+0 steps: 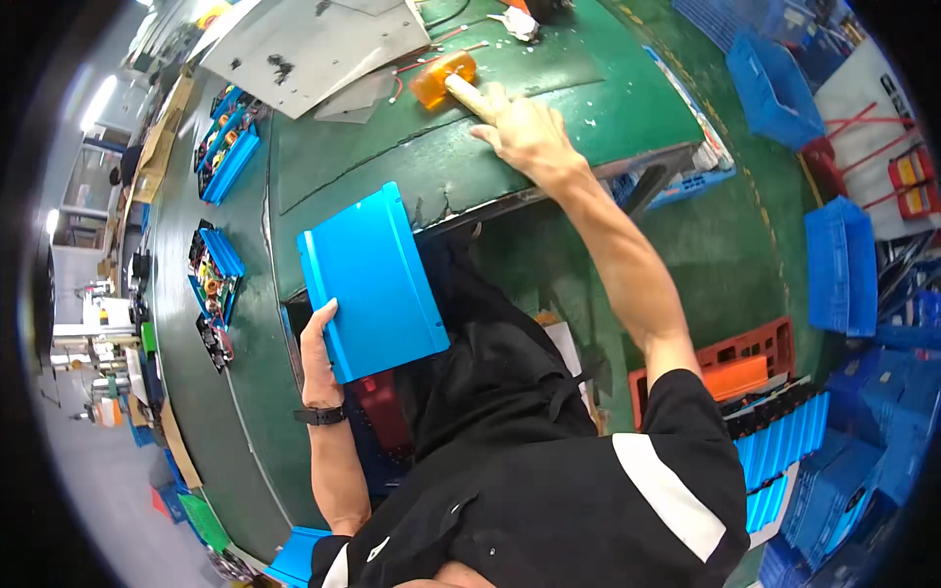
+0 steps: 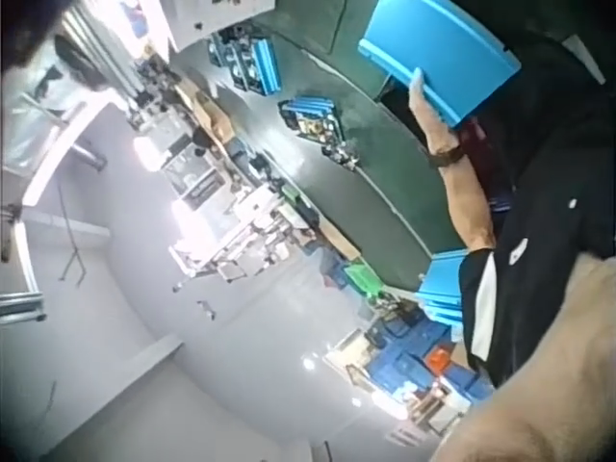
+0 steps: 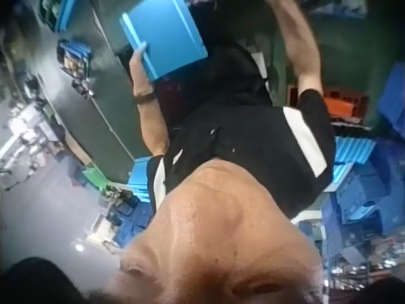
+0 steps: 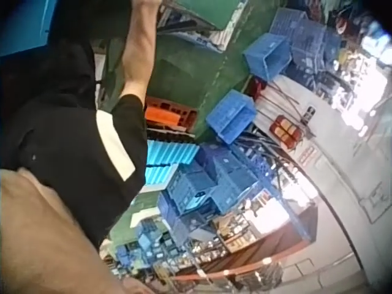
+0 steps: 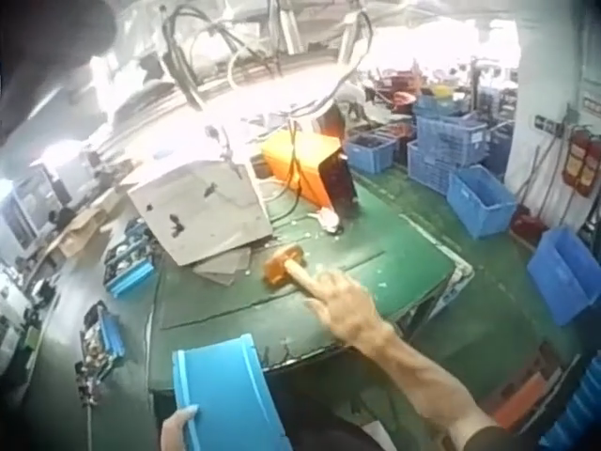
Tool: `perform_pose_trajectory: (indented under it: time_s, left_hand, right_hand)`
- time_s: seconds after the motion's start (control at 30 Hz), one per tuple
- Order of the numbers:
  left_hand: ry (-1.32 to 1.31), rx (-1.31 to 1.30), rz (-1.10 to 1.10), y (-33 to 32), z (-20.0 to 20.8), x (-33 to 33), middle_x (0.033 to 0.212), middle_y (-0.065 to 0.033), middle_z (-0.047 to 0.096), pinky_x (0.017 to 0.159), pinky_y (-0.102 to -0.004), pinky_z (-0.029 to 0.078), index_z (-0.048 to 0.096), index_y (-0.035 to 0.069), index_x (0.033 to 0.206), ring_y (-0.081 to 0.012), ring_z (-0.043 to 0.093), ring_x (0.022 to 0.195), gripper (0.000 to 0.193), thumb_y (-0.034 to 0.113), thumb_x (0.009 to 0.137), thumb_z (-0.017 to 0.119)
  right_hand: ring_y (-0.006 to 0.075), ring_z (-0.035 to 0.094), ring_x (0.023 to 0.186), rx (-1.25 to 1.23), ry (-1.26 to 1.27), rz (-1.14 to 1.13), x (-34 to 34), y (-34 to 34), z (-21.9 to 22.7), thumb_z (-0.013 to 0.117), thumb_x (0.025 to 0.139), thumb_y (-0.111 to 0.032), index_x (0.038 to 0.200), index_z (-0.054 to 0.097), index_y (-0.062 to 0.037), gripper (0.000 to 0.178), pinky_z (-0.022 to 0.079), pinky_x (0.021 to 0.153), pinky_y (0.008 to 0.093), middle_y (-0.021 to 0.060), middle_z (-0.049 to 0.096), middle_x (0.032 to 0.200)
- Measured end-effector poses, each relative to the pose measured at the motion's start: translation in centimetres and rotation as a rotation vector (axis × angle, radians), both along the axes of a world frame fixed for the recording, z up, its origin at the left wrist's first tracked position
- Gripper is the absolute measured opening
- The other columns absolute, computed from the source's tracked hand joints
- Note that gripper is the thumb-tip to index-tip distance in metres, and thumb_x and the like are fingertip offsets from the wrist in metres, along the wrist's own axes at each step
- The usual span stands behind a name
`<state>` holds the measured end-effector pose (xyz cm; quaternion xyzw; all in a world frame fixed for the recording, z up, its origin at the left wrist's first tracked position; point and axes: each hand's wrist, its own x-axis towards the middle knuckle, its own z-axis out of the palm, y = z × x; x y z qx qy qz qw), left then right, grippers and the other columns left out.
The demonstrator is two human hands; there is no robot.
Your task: Assembling electronic circuit boards into protective blue plastic housings using a power screwdriver and rubber mallet.
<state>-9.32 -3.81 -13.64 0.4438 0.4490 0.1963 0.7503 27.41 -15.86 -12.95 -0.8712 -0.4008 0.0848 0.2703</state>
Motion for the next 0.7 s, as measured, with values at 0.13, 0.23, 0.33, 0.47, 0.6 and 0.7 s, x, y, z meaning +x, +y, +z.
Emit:
perform_pose_trajectory:
  time_s: [0.13,0.23,0.33,0.47,0.6,0.7]
  left_hand:
    - [0.018,-0.051,0.047,0.0,-1.0,0.2,0.117,-0.0124,0.069,0.087,-0.0372,0.056,0.059,-0.001,0.133,-0.0221,0.068,0.101,0.053,0.036,0.096,0.071]
    - [0.011,-0.065,-0.013,-0.1,-2.5,-0.3,0.125,-0.0151,0.067,0.092,-0.0384,0.057,0.056,-0.002,0.138,-0.0242,0.068,0.106,0.059,0.037,0.097,0.072]
    - [-0.068,-0.139,-0.019,-0.7,-2.2,-0.3,0.126,-0.0160,0.067,0.092,-0.0388,0.057,0.054,-0.003,0.140,-0.0244,0.067,0.108,0.060,0.035,0.097,0.072]
    - [-0.128,-0.161,-0.009,-0.7,-1.8,-0.1,0.125,-0.0173,0.066,0.092,-0.0374,0.057,0.053,-0.007,0.139,-0.0242,0.067,0.108,0.060,0.034,0.098,0.071]
    - [-0.159,-0.199,-0.014,-0.9,-1.4,0.3,0.125,-0.0175,0.066,0.093,-0.0386,0.057,0.053,-0.008,0.138,-0.0242,0.067,0.109,0.060,0.033,0.098,0.071]
    - [-0.160,-0.220,-0.011,-1.0,-1.2,0.7,0.125,-0.0173,0.066,0.091,-0.0380,0.057,0.053,-0.008,0.137,-0.0238,0.067,0.108,0.060,0.033,0.098,0.072]
  right_hand:
    - [0.0422,0.067,0.102,-0.015,-0.144,0.278,3.6,2.7,-1.9,0.066,0.090,-0.026,0.129,0.053,-0.0038,0.047,0.051,0.090,0.0524,0.0245,0.069,0.104]
    - [0.0444,0.066,0.088,0.187,-0.045,0.259,2.2,2.4,-2.2,0.064,0.087,-0.014,0.119,0.056,-0.0023,0.035,0.051,0.080,0.0504,0.0245,0.067,0.092]
    - [0.0448,0.065,0.080,0.318,0.060,0.302,-2.2,0.5,2.0,0.068,0.088,-0.010,0.114,0.055,-0.0011,0.030,0.050,0.073,0.0472,0.0233,0.063,0.084]
    - [0.0470,0.065,0.074,0.137,-0.058,0.538,-3.8,1.7,2.4,0.069,0.086,-0.006,0.118,0.052,-0.0031,0.037,0.049,0.065,0.0494,0.0255,0.061,0.077]
    - [0.0484,0.064,0.074,-0.096,-0.097,0.628,-4.4,2.4,1.4,0.065,0.083,-0.003,0.111,0.049,-0.0052,0.032,0.048,0.065,0.0552,0.0248,0.063,0.073]
    - [0.0483,0.064,0.072,-0.063,-0.127,0.661,-3.4,2.5,1.9,0.062,0.084,-0.002,0.112,0.051,-0.0043,0.030,0.049,0.065,0.0532,0.0245,0.061,0.072]
